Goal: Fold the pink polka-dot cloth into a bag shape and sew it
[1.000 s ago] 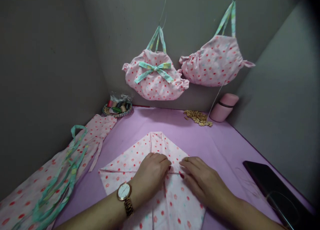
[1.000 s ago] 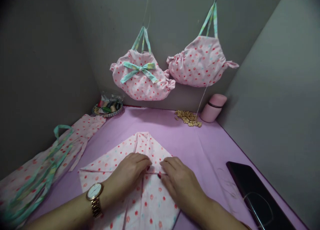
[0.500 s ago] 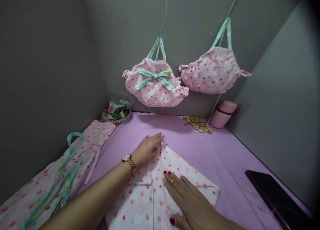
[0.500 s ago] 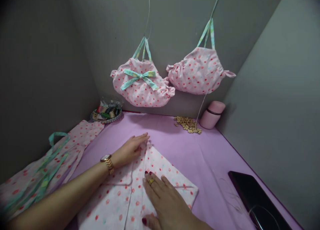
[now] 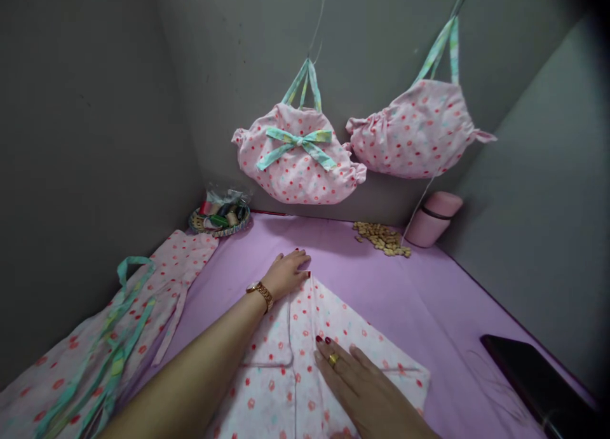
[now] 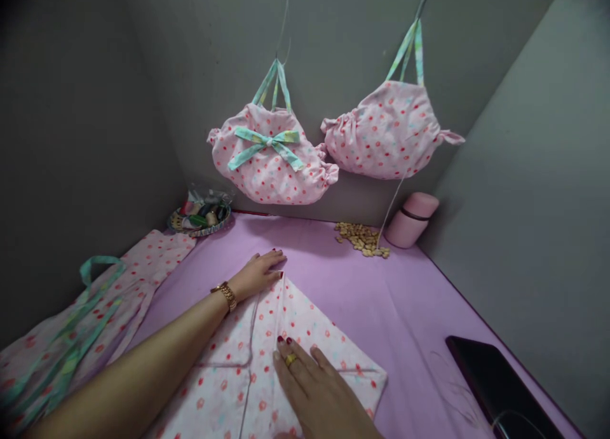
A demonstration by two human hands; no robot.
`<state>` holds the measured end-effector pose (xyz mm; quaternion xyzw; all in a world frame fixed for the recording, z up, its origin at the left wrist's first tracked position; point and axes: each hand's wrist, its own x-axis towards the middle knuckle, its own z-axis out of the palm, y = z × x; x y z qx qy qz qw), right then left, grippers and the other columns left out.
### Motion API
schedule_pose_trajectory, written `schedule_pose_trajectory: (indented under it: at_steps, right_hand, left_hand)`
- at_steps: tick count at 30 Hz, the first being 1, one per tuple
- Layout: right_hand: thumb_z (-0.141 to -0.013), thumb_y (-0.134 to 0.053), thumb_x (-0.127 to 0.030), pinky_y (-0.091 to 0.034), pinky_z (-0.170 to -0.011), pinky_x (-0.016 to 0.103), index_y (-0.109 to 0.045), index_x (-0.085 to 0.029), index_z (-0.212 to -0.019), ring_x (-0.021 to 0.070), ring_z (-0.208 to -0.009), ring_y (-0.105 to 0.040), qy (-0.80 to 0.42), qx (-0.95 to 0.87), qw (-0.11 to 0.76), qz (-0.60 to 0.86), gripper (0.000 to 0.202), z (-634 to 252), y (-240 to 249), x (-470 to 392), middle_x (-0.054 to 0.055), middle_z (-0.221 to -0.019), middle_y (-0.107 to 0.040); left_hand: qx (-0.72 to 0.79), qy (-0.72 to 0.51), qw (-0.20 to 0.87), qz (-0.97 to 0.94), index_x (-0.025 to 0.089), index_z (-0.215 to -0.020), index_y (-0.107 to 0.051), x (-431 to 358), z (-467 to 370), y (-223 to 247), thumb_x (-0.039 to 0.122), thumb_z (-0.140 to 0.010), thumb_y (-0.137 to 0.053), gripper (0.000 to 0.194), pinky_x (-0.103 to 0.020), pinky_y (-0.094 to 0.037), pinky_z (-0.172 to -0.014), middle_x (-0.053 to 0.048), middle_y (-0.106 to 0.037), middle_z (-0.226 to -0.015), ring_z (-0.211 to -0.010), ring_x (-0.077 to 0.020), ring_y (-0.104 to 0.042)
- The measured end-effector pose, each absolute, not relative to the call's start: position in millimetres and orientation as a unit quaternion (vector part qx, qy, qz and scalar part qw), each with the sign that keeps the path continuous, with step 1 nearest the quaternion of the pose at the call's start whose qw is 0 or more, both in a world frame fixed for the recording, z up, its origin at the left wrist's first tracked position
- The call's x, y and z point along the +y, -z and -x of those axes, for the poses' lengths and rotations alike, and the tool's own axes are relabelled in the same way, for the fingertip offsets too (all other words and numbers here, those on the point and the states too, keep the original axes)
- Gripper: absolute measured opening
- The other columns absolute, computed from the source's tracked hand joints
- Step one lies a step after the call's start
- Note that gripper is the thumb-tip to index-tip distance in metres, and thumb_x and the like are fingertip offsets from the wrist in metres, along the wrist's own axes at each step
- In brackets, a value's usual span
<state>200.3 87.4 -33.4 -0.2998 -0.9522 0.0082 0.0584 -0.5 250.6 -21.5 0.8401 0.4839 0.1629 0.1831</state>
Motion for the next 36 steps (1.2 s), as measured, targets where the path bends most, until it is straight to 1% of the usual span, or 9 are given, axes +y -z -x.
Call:
schedule_pose_trajectory:
  at_steps: [3,7,9,12,18,22,28,33,36]
  right_hand:
    - [-0.088,-0.040,-0.054,-0.041,-0.096,0.042,0.021,-0.015,-0.140,0.0280,-0.125,-0.041,-0.005,-0.953,0.061,0.296,0.088,-200,34,88,0.015,-0.140,-0.033]
    - [-0.088,-0.042,-0.052,-0.038,-0.100,0.043,0.009,-0.017,-0.143,0.0285,-0.129,-0.035,-0.042,-0.949,0.050,0.307,0.083,-201,33,85,0.015,-0.142,-0.029]
    - [-0.088,-0.042,-0.052,-0.034,-0.102,0.046,-0.002,-0.016,-0.145,0.0299,-0.131,-0.029,-0.074,-0.943,0.026,0.323,0.079,-200,28,83,0.014,-0.144,-0.025]
    - [-0.088,-0.040,-0.052,-0.028,-0.106,0.049,-0.015,-0.014,-0.144,0.0289,-0.134,-0.022,-0.126,-0.931,0.004,0.344,0.072,-198,18,83,0.012,-0.146,-0.021]
    - [-0.092,-0.028,-0.050,-0.021,-0.107,0.053,-0.012,-0.010,-0.145,0.0281,-0.136,-0.013,-0.086,-0.853,0.061,0.511,0.068,-203,13,102,0.015,-0.148,-0.013]
    - [-0.090,-0.030,-0.054,-0.024,-0.106,0.054,-0.019,-0.012,-0.143,0.0275,-0.136,-0.018,-0.081,-0.862,0.033,0.500,0.068,-209,28,105,0.015,-0.147,-0.019]
    - [-0.092,-0.030,-0.049,-0.024,-0.105,0.055,-0.020,-0.014,-0.143,0.0267,-0.136,-0.018,-0.050,-0.870,0.055,0.488,0.063,-208,25,108,0.014,-0.147,-0.022]
    - [-0.095,-0.020,-0.040,-0.020,-0.107,0.052,-0.017,-0.012,-0.144,0.0234,-0.137,-0.013,-0.057,-0.867,0.071,0.490,0.057,-181,9,136,0.012,-0.149,-0.016]
    - [-0.093,-0.026,-0.043,-0.022,-0.106,0.051,-0.021,-0.009,-0.143,0.0249,-0.136,-0.016,-0.067,-0.868,0.047,0.490,0.061,-167,15,148,0.014,-0.148,-0.019]
  left_hand:
    - [0.496,-0.187,0.179,-0.829,0.017,-0.129,-0.043,249,2,18,0.025,-0.089,-0.036,0.042,-0.041,-0.030,-0.105,-0.011,-0.044,-0.138,-0.128,-0.0213,-0.038]
    - [0.474,-0.197,0.179,-0.839,0.019,-0.140,-0.025,229,-4,9,0.034,-0.093,-0.025,0.049,-0.048,-0.022,-0.107,-0.009,-0.030,-0.147,-0.135,-0.0218,-0.025]
    - [0.423,-0.172,0.171,-0.873,0.023,-0.140,-0.024,215,-8,9,0.043,-0.093,-0.025,0.052,-0.052,-0.015,-0.108,-0.007,-0.025,-0.149,-0.137,-0.0216,-0.019]
    - [0.384,-0.122,0.138,-0.905,0.021,-0.139,-0.027,199,-11,15,0.051,-0.090,-0.025,0.057,-0.056,-0.014,-0.107,-0.010,-0.027,-0.147,-0.136,-0.0239,-0.020]
    - [0.387,-0.108,0.110,-0.909,0.018,-0.139,-0.027,195,-14,21,0.053,-0.090,-0.021,0.060,-0.056,-0.016,-0.106,-0.011,-0.027,-0.147,-0.136,-0.0248,-0.021]
    - [0.401,-0.116,0.141,-0.898,0.020,-0.139,-0.028,196,-16,15,0.051,-0.090,-0.026,0.058,-0.055,-0.013,-0.107,-0.009,-0.026,-0.148,-0.137,-0.0233,-0.019]
    - [0.458,-0.167,0.181,-0.854,0.019,-0.143,-0.012,183,25,-10,0.045,-0.094,-0.008,0.056,-0.041,-0.017,-0.111,-0.005,-0.016,-0.151,-0.138,-0.0129,-0.013]
    - [0.509,-0.131,0.152,-0.837,0.015,-0.139,-0.027,156,59,-3,0.041,-0.092,-0.025,0.053,-0.055,-0.015,-0.107,-0.014,-0.025,-0.148,-0.137,-0.0235,-0.019]
    - [0.507,-0.092,0.112,-0.850,0.013,-0.139,-0.025,143,59,9,0.043,-0.092,-0.026,0.057,-0.059,-0.016,-0.106,-0.014,-0.024,-0.148,-0.137,-0.0256,-0.018]
